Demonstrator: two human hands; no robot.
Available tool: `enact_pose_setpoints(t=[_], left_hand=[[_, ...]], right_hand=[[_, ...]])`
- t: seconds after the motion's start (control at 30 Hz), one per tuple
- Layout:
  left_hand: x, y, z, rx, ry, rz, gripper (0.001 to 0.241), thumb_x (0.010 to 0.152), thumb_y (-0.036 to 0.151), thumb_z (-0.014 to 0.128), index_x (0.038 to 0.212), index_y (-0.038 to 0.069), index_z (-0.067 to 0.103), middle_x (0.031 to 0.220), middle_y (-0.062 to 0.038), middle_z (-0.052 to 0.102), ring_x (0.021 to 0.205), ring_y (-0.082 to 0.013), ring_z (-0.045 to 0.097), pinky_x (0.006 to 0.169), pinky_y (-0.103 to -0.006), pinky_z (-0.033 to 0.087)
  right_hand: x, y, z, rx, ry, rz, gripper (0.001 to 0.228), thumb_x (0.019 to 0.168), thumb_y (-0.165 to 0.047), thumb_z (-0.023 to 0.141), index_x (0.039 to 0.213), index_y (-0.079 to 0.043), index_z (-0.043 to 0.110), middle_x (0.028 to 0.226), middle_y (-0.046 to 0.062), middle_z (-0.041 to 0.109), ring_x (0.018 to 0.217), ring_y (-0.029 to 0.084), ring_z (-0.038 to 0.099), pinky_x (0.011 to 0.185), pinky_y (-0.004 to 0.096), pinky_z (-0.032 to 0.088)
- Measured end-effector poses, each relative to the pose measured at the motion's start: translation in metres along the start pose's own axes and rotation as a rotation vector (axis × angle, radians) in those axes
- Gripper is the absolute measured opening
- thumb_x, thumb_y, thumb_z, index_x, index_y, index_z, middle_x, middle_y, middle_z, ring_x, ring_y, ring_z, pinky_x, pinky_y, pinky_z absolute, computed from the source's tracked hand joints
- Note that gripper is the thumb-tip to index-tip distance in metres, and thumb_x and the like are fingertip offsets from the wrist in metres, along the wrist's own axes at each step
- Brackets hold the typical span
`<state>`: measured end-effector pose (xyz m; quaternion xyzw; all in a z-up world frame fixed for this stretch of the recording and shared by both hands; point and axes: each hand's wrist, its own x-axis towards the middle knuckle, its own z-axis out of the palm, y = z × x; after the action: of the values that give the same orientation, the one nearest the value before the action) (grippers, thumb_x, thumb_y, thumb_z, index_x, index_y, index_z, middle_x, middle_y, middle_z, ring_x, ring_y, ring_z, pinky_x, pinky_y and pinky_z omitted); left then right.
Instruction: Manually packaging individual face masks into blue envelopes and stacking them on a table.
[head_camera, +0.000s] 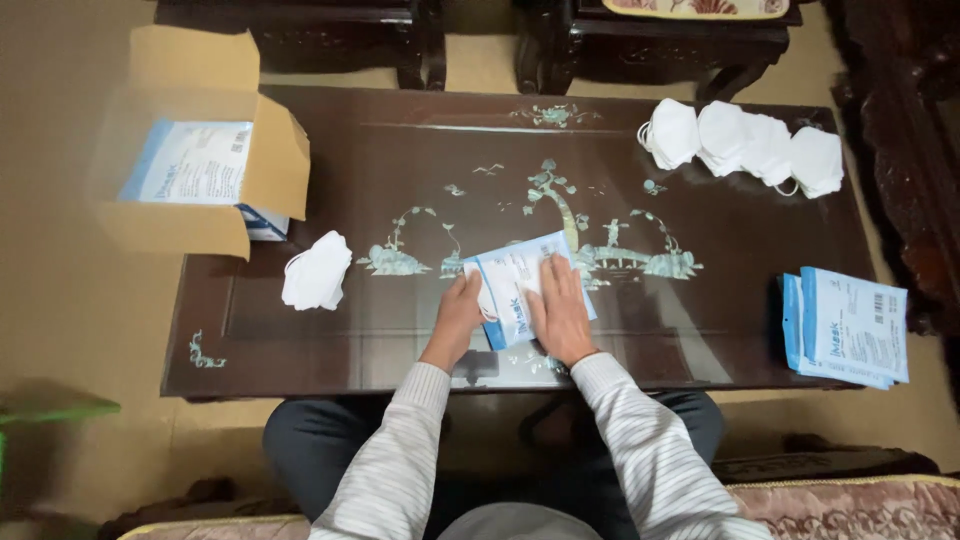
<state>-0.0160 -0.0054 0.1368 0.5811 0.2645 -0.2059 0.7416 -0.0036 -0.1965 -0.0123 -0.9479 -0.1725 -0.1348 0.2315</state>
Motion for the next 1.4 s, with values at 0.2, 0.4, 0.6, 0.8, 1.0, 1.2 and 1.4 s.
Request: enact_pose_setpoints(t=[0.2,0.4,0.6,0.8,1.0,1.2,1.4], left_hand=[[0.022,-0.024,0.021,0.070,-0.044,0.017,0.074,0.099,0.041,0.067,0.155,0.002,0.040,0.143,-0.023,0.055,0.136,-0.0353,0.051,0.105,-0.0545,0.047],[0.088,-0.087,0.019,0.059,0.074,0.038,0.086,0.093,0.042,0.078,0.153,-0.005,0.039,0.139,-0.030,0.056,0.133,-0.0414,0.054,0.103,-0.0559,0.049],[0.152,-0.155,0.014,0.039,0.192,0.126,0.041,0.091,0.031,0.081,0.117,0.000,0.073,0.090,-0.016,0.074,0.085,-0.0186,0.069,0.072,-0.0373,0.058],[0.034,-0.038,0.028,0.182,0.047,0.016,0.083,0.101,0.044,0.062,0.158,-0.005,0.027,0.157,-0.029,0.037,0.145,-0.0389,0.039,0.114,-0.0555,0.041],[0.040,-0.042,0.030,0.126,0.017,0.011,0.073,0.102,0.039,0.062,0.153,-0.006,0.038,0.149,-0.029,0.048,0.140,-0.0395,0.046,0.110,-0.0552,0.045],[-0.008,0.015,0.027,0.021,-0.120,-0.157,0.088,0.101,0.044,0.060,0.161,-0.002,0.015,0.166,-0.024,0.021,0.153,-0.0363,0.022,0.118,-0.0564,0.030],[0.056,-0.049,0.016,0.140,-0.124,-0.090,0.089,0.105,0.047,0.058,0.159,-0.007,0.012,0.162,-0.031,0.018,0.151,-0.0450,0.020,0.120,-0.0632,0.028]], right_hand=[[-0.001,-0.001,-0.002,-0.023,-0.043,-0.040,0.061,0.110,-0.034,0.043,0.157,0.004,0.033,0.160,0.031,0.034,0.151,0.044,0.028,0.126,0.056,0.011],[-0.003,0.003,0.001,-0.064,-0.089,-0.043,0.061,0.111,-0.036,0.037,0.162,-0.003,0.027,0.166,0.026,0.024,0.155,0.041,0.020,0.127,0.054,0.008],[-0.004,0.004,0.003,-0.063,-0.077,-0.060,0.059,0.111,-0.035,0.040,0.160,-0.005,0.032,0.167,0.025,0.024,0.155,0.040,0.019,0.128,0.053,0.008],[-0.002,-0.002,-0.002,-0.066,-0.061,-0.083,0.057,0.110,-0.035,0.043,0.158,-0.006,0.037,0.166,0.024,0.026,0.155,0.040,0.021,0.127,0.054,0.011],[-0.002,-0.003,-0.001,-0.072,-0.054,-0.091,0.057,0.109,-0.036,0.045,0.157,-0.006,0.040,0.166,0.023,0.027,0.154,0.040,0.022,0.127,0.055,0.012],[-0.003,-0.002,0.000,-0.085,-0.062,-0.110,0.057,0.109,-0.037,0.043,0.159,-0.008,0.037,0.167,0.021,0.026,0.156,0.038,0.020,0.128,0.054,0.009],[-0.005,0.002,0.005,-0.077,-0.096,-0.105,0.059,0.110,-0.040,0.040,0.160,-0.009,0.035,0.167,0.019,0.027,0.156,0.035,0.021,0.128,0.052,0.008]])
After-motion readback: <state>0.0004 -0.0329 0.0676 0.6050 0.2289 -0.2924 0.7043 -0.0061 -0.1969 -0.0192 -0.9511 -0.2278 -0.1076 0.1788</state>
